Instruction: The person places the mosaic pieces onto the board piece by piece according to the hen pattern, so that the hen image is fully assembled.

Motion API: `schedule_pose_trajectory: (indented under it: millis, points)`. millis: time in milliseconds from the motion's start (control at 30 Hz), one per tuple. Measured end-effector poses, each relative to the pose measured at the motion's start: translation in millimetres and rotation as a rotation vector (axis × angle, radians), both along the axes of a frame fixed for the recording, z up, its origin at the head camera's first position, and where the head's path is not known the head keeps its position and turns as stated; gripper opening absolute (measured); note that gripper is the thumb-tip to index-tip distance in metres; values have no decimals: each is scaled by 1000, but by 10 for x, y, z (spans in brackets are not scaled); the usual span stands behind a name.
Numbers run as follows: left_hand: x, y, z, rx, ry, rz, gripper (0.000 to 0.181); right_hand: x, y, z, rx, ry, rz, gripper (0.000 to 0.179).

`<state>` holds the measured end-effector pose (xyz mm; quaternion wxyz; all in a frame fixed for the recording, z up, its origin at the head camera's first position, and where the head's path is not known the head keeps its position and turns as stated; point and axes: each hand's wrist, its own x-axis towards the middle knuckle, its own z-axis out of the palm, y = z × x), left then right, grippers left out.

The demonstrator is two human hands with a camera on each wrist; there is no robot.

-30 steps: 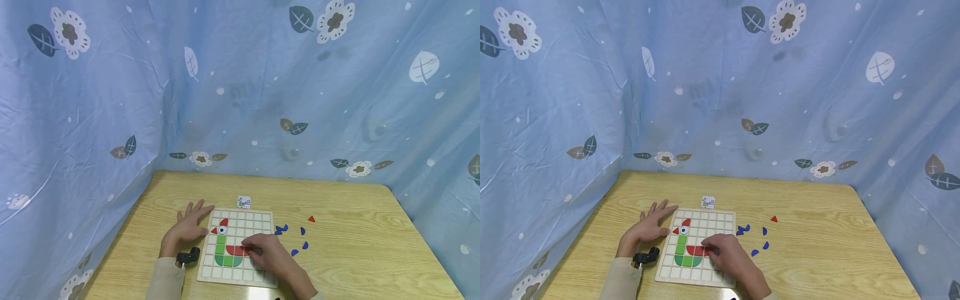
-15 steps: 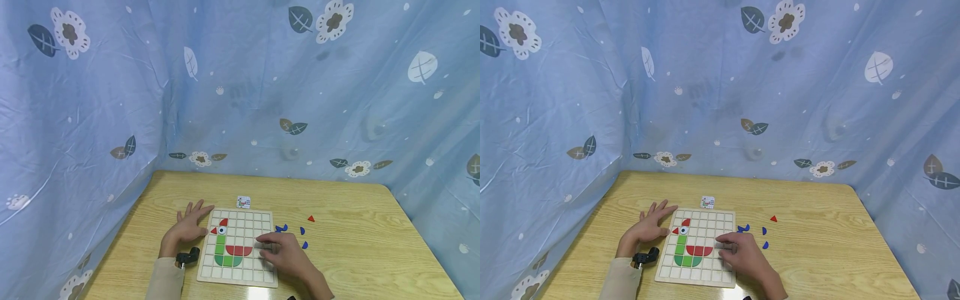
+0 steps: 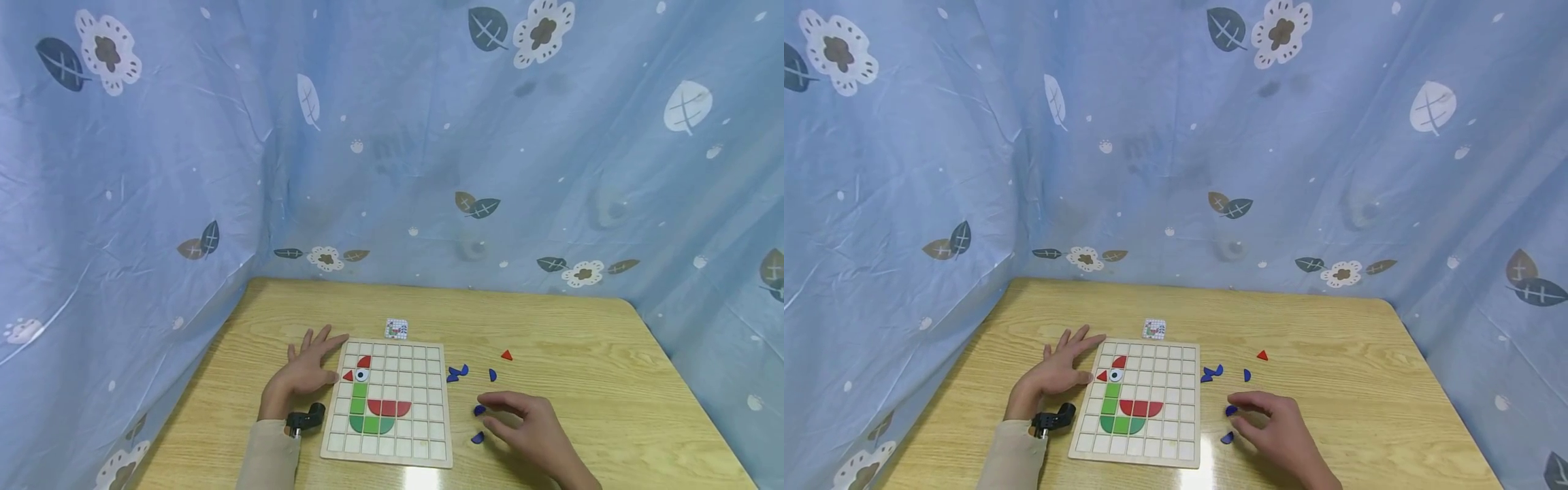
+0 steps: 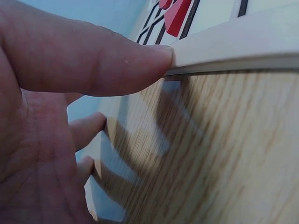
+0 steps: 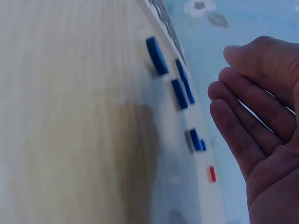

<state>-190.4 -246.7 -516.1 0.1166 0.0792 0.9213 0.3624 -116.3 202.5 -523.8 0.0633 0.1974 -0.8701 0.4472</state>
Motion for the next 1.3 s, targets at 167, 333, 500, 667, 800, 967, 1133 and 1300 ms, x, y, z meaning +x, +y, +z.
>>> schedule_pose_trajectory:
  millis: [167, 333, 500, 667, 800, 967, 1133, 1300]
  points:
    - [-2, -10, -8, 10, 2, 0, 84, 83, 127, -48, 33, -3, -44, 31]
    - [0, -15, -14, 13, 7, 4, 84, 153, 216, -81, 51, -52, -94, 31]
    - [-2, -23, -21, 14, 5, 5, 83, 161, 273, -67, 47, -67, -112, 31]
    - [-7, -26, -26, 11, 7, 5, 83, 54, 311, -1, 55, -9, -107, 32]
    - [-6, -25, -37, 8, 6, 7, 84, -91, 347, 94, 61, 47, -103, 30]
    - [0, -11, -32, 10, 3, 4, 83, -314, 422, 202, 74, 93, -127, 29]
    - [0, 4, -14, 2, 8, 5, 82, -564, 519, 278, 80, 103, -147, 28]
    - [2, -1, 0, 5, 5, 4, 82, -764, 566, 297, 78, 84, -136, 28]
